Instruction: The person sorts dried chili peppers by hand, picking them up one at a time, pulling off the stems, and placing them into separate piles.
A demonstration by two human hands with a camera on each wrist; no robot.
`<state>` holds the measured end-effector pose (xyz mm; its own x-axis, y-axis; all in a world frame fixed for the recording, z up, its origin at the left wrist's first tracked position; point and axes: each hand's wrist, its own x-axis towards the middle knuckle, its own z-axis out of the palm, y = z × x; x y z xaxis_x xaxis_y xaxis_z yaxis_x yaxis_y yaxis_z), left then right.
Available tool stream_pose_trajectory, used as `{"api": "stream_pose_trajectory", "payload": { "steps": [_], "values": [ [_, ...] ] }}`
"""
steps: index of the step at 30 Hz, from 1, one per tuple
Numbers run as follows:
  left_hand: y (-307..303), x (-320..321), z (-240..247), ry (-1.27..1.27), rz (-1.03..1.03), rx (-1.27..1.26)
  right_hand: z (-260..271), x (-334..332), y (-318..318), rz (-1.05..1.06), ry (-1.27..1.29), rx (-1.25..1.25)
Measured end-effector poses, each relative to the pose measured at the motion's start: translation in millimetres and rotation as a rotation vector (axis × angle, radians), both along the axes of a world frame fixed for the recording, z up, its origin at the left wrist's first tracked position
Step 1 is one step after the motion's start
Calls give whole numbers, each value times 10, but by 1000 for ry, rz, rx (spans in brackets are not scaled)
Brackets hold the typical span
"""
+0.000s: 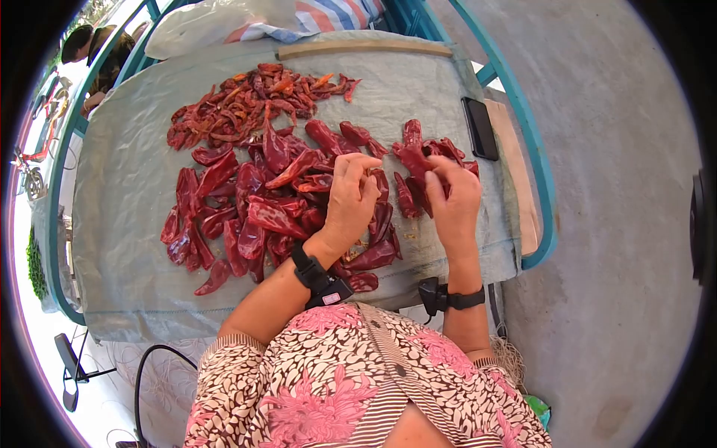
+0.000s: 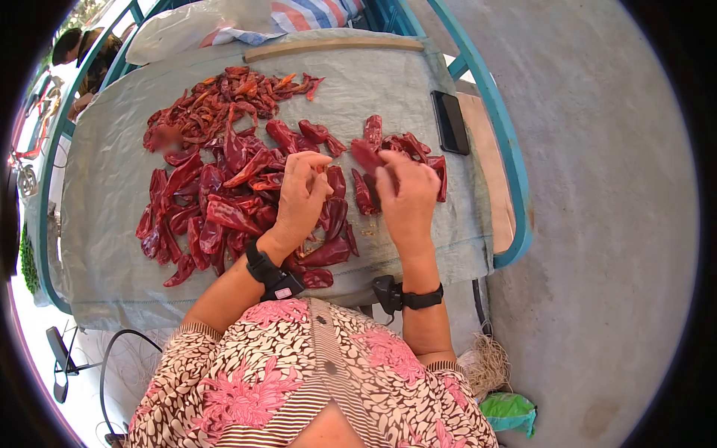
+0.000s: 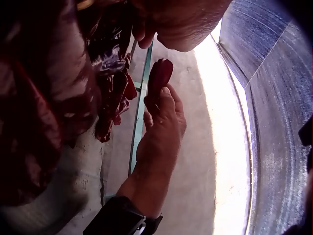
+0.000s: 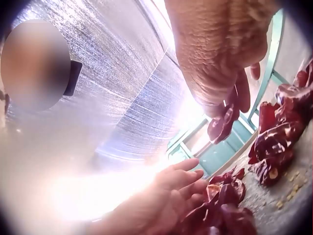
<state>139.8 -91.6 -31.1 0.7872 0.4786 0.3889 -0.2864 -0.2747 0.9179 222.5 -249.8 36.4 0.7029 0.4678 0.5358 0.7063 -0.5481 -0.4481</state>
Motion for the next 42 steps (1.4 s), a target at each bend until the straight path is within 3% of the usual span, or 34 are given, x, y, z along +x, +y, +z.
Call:
{"api": "stream_pose_trajectory", "payload": {
  "steps": [2,6,9,12,15,18,23,25,27,30,32,42],
  "values": [
    [-3,7,-8,-44,48,154,72,-19,-25,-139,-24,58],
    [-88,-78,242,-2,57,655,-27,-164,-144,44,-14,-246],
    [-171,-179,372,195,21,857,-210,-270,-130,72,-95,-415],
    [-145,-258,394,346,-21,944,-202,-290,-101,34,-87,-430],
    [-104,-256,423,289,-85,928,-249,-223,-100,30,-84,-368],
    [-61,-170,529,57,-24,485,-220,-121,-98,-8,-112,-262],
    [138,-163,604,17,94,239,-10,91,-48,-149,-151,-88],
    [222,-196,661,60,147,134,90,119,92,-49,-75,-43],
    [313,-230,705,176,180,235,91,144,298,73,-9,-10],
    [426,-212,607,220,284,548,-43,207,568,187,7,-161],
    [436,-197,543,243,294,625,-255,306,726,201,-32,-255],
    [424,-220,364,359,261,771,-525,487,887,199,51,-306]
  ]
}}
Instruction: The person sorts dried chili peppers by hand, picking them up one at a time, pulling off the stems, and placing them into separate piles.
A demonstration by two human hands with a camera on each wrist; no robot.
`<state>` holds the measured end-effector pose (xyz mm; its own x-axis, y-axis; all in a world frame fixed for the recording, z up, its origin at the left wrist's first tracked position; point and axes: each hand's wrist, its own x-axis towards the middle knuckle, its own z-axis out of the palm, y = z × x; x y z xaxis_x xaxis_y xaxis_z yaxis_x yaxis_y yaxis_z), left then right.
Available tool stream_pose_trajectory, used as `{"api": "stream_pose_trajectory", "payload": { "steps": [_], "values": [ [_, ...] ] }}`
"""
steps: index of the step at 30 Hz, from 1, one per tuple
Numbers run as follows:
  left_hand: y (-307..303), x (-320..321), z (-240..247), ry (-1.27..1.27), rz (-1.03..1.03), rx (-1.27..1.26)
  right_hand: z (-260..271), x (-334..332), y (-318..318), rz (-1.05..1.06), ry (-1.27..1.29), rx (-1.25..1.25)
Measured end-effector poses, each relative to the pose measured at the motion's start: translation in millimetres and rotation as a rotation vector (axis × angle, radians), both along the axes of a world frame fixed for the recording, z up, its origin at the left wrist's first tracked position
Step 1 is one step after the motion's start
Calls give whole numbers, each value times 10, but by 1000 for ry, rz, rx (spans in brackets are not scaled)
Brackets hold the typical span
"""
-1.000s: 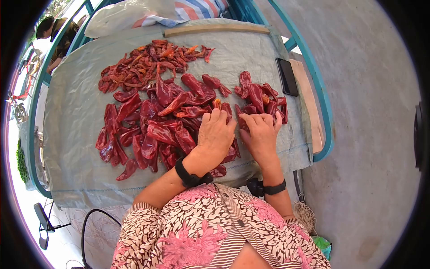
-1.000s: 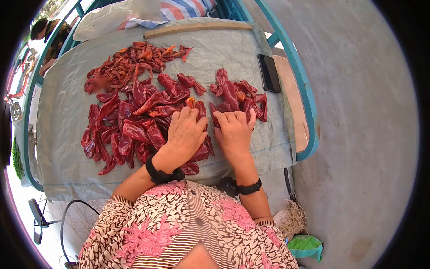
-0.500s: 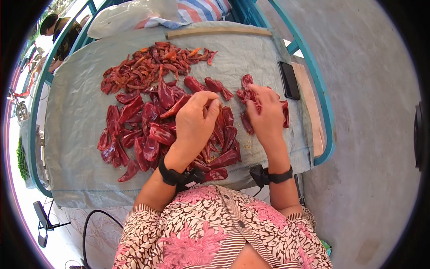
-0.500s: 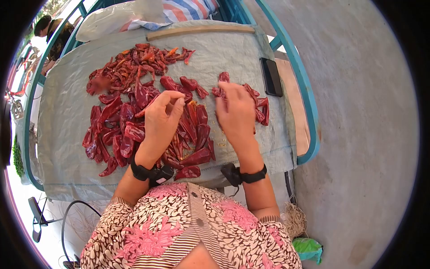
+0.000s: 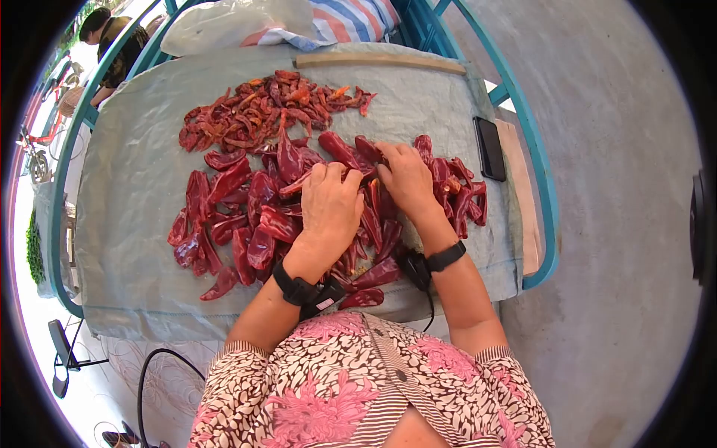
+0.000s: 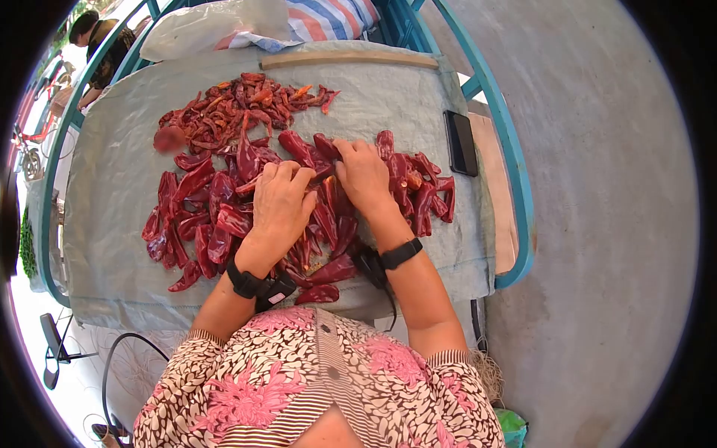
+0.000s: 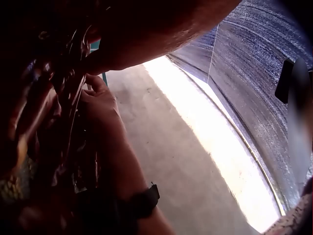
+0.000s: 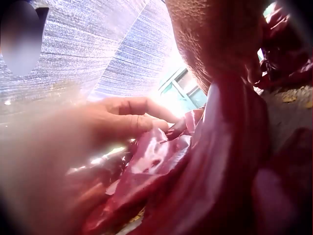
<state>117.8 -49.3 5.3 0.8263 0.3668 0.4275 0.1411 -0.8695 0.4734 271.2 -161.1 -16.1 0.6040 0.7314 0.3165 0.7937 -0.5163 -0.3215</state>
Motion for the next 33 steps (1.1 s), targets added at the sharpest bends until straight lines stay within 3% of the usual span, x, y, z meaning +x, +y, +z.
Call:
{"api": "stream_pose_trajectory", "payload": {
  "steps": [6,14,17,23,26,33],
  "values": [
    [17,48,-49,44,51,32,52,-37,-49,-75,-34,75],
    [-17,61,-80,31,91,79,527,-130,-445,-227,-84,161],
    [-24,62,-67,7,97,58,579,-110,-564,-335,-138,70],
    [-31,50,-91,53,41,86,391,-128,-305,-85,-205,131],
    [-17,25,-29,81,30,50,258,-137,-111,-91,-229,54],
    [-49,40,82,-207,63,-72,74,20,-39,-103,-248,-44]
  ]
}}
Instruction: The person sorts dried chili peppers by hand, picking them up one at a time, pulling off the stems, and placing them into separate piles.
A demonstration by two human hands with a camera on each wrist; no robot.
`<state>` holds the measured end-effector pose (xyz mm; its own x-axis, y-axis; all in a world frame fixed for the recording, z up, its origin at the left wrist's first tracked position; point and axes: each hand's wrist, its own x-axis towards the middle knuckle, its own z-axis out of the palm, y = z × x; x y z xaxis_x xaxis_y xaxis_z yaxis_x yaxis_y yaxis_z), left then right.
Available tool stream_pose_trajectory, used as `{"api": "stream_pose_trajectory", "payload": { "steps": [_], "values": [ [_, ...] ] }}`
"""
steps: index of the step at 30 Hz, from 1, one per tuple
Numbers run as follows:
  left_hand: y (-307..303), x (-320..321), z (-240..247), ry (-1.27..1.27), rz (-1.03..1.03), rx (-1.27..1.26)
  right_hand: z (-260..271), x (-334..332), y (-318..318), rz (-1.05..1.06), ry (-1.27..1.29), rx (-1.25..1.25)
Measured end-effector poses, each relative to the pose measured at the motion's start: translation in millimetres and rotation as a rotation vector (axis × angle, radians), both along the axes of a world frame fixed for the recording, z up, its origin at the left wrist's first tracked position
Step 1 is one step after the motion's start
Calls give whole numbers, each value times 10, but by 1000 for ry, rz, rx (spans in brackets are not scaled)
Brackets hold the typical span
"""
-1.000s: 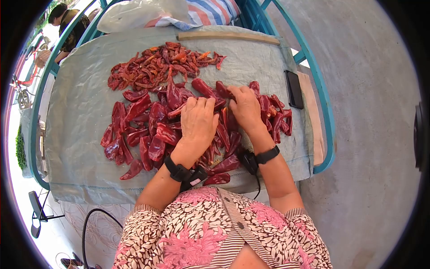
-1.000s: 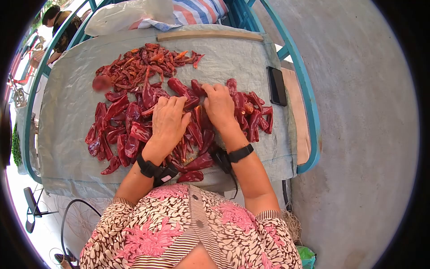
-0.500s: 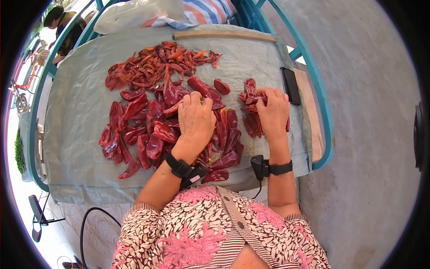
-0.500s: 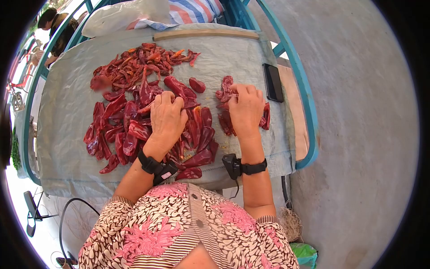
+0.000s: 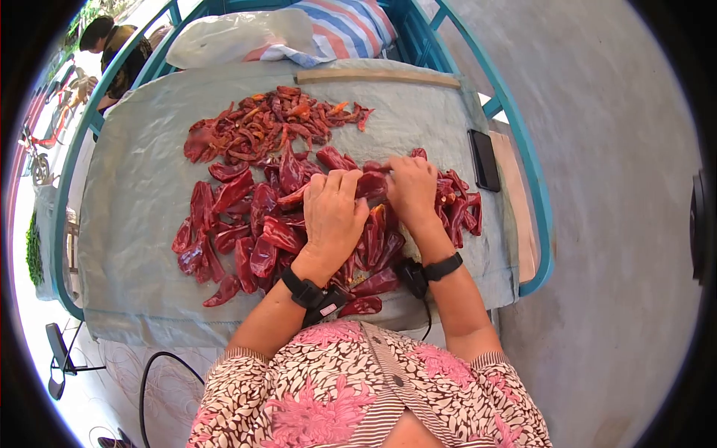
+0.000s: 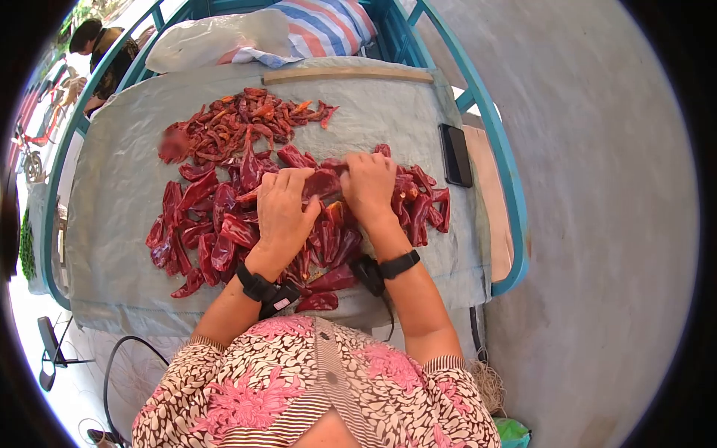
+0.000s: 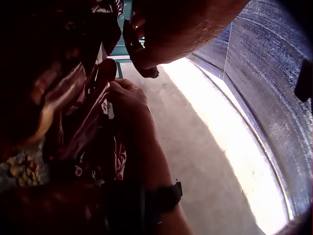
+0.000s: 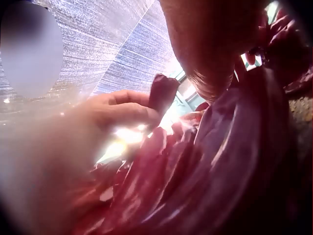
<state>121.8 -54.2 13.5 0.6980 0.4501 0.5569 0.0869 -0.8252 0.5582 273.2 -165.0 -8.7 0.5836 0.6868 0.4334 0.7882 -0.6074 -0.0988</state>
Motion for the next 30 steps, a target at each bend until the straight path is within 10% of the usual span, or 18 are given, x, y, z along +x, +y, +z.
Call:
{"api": "stream_pose_trajectory", "payload": {
  "steps": [7,10,15,26,29,30],
  "values": [
    [2,35,-10,-171,31,-170,409,-10,-259,-207,-109,202],
    [9,34,-13,-147,13,-66,543,-249,-232,-6,640,513],
    [22,18,-44,-101,-136,-153,403,-361,-209,138,948,577],
    [-32,18,-16,-165,-129,-287,683,-205,-289,-3,700,402],
    [29,47,-77,-254,-8,-263,629,-38,-354,-139,-128,182],
    [55,54,-104,-280,31,-226,625,-22,-331,-86,-48,213]
  ]
}}
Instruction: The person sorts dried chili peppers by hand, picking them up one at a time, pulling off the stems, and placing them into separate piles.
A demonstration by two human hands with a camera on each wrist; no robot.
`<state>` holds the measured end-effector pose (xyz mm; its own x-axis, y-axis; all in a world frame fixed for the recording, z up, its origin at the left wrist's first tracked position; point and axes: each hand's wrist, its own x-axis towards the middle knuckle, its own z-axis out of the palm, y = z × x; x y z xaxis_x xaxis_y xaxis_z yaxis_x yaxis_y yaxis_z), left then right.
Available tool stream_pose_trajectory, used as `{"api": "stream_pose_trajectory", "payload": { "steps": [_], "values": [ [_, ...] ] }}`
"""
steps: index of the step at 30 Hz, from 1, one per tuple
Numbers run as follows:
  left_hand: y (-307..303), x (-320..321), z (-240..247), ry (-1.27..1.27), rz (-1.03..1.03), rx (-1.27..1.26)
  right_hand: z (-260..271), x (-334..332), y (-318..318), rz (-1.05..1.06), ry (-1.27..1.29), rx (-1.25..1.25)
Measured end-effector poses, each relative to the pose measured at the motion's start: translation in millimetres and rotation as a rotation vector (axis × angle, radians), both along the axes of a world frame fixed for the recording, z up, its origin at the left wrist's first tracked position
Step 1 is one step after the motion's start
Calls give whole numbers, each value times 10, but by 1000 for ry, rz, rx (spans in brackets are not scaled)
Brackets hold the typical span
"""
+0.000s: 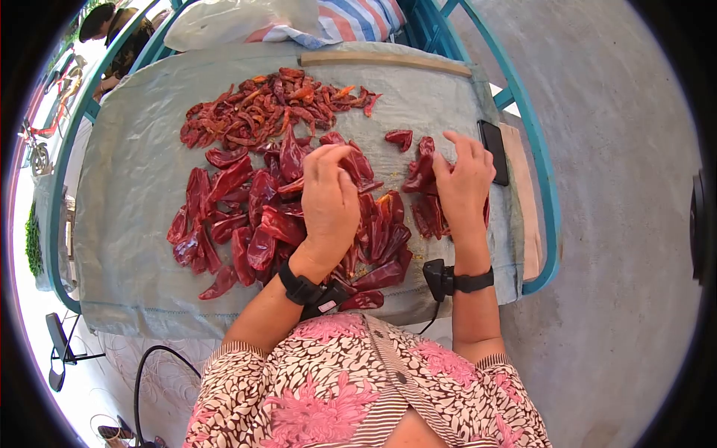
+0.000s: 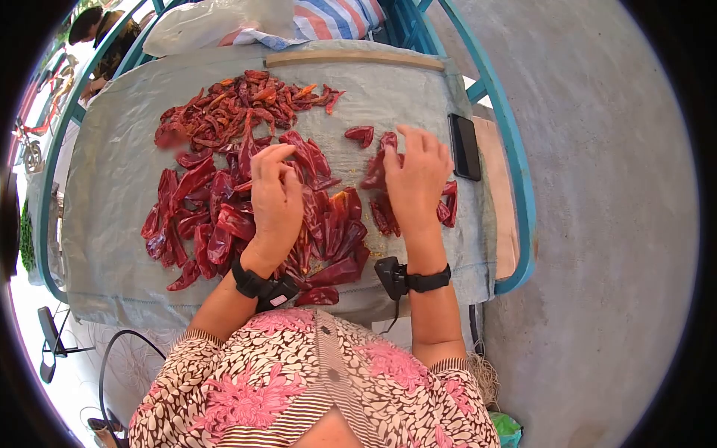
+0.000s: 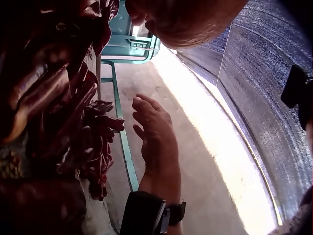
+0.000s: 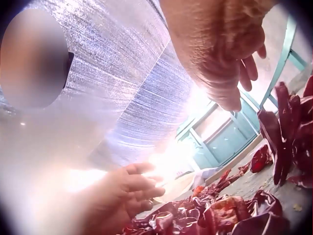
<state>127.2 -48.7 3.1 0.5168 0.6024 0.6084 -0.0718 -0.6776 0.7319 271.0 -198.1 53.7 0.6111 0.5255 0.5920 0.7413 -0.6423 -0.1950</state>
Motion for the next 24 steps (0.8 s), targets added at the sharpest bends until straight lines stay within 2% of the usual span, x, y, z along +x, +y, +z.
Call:
{"api": "stream_pose_trajectory", "payload": {
  "steps": [2,3,6,9,16,20,23,24],
  "values": [
    [-9,-10,-24,-14,-2,-94,-35,-22,97,123,149,63],
    [-12,-24,0,-29,-1,-120,-105,-55,164,189,205,12],
    [-2,-42,-2,-39,14,-149,-323,-159,429,200,204,-154],
    [16,-45,-25,-19,21,-199,-555,-178,632,185,139,-202],
    [46,-40,-55,1,3,-220,-638,-151,703,345,275,-164],
    [8,-34,24,-22,-26,-306,-374,-153,594,277,300,-102],
    [-4,-48,51,64,-97,-257,-59,-197,345,163,381,-8],
    [2,-45,46,97,-100,-146,-19,-195,241,120,386,12]
  ]
}}
